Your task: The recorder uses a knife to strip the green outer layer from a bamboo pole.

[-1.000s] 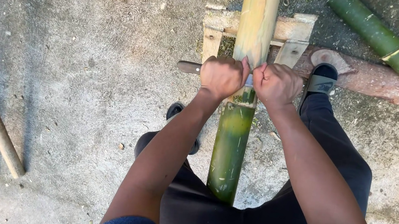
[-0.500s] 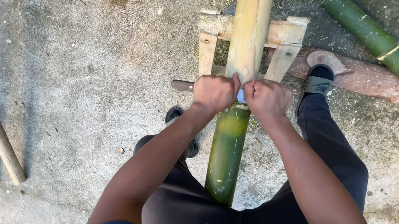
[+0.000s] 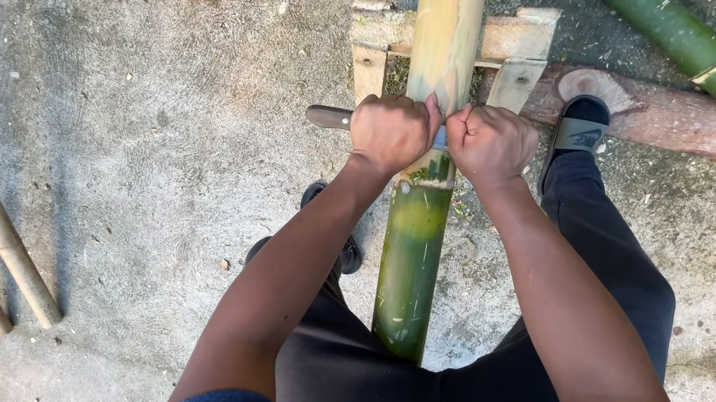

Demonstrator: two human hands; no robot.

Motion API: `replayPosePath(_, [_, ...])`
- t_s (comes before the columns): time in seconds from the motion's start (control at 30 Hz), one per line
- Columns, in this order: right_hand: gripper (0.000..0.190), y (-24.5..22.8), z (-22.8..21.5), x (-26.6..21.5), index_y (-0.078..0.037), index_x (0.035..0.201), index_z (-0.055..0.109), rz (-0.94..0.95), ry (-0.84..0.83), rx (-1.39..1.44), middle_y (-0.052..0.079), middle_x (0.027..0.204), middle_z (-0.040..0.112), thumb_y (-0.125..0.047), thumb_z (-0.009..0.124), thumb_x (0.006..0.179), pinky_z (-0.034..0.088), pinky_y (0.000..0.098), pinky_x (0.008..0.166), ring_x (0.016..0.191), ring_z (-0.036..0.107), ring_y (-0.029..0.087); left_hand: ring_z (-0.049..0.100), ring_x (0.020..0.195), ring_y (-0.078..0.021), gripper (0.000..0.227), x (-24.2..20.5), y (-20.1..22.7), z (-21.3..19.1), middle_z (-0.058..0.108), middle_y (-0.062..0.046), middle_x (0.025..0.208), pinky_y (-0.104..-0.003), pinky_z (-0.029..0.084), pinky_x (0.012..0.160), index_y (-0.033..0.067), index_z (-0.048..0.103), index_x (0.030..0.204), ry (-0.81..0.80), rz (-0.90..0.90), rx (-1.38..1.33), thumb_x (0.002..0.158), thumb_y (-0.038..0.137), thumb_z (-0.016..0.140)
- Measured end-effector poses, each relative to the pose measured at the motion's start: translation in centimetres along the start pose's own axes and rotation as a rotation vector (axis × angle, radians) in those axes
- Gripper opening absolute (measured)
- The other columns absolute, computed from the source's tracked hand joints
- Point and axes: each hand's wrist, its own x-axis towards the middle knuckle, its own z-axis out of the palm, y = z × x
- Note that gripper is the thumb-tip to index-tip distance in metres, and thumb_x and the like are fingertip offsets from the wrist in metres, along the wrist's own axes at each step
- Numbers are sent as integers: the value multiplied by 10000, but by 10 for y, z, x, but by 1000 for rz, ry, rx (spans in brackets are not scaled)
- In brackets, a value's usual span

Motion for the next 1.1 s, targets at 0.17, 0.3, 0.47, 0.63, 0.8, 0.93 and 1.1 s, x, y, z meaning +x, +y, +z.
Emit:
replayPosePath(0.17, [409,-5,-8,-12,-116,537,546,-3,-34,35,65,549,576,-133,642,934,461,371,495,481,588,224,563,383,-243,492,-16,7,-6,620,-57,497,-420,463,415,162,628,502,12,-1,-10,981,259,574])
replayPosePath(0.3, [424,-14,-15,-29,-132,536,572,25,-58,30,49,532,585,-125,626,957,454,353,477,443,566,200,534,354,-234,495,-30,11,-18,595,-62,478,-413,450,403,146,622,507,-3,57,-40,992,239,583])
replayPosePath(0.47, [429,-8,-8,-22,-136,520,570,72,-91,52,40,486,547,-146,646,941,424,365,446,404,532,201,508,310,-227,528,-21,8,-9,586,-61,451,-404,422,352,158,610,482,-80,-32,4,995,270,566])
replayPosePath(0.63, [412,-5,-1,-9,-144,528,560,56,-18,68,44,512,537,-150,657,928,403,371,447,436,536,202,494,275,-217,582,-7,0,-4,577,-38,419,-406,414,334,169,614,464,-165,-69,-45,1033,269,537])
replayPosePath(0.8, [359,-8,-11,-13,-103,567,562,-37,23,34,63,551,552,-123,635,918,445,362,500,479,554,218,569,430,-228,448,-18,4,-10,616,-58,536,-383,477,467,146,621,555,126,82,5,991,241,580])
replayPosePath(0.93, [371,-10,-12,-16,-104,542,554,-18,9,45,67,538,554,-110,633,904,442,368,490,462,552,218,577,422,-224,450,-17,7,-18,629,-63,530,-389,473,452,142,614,526,77,107,10,968,222,621])
replayPosePath(1.1, [383,-20,-24,-26,-98,544,536,12,3,49,71,559,561,-129,630,914,450,376,513,497,571,238,585,452,-245,441,-28,12,-20,619,-65,544,-404,479,476,139,616,553,106,113,-27,987,210,592])
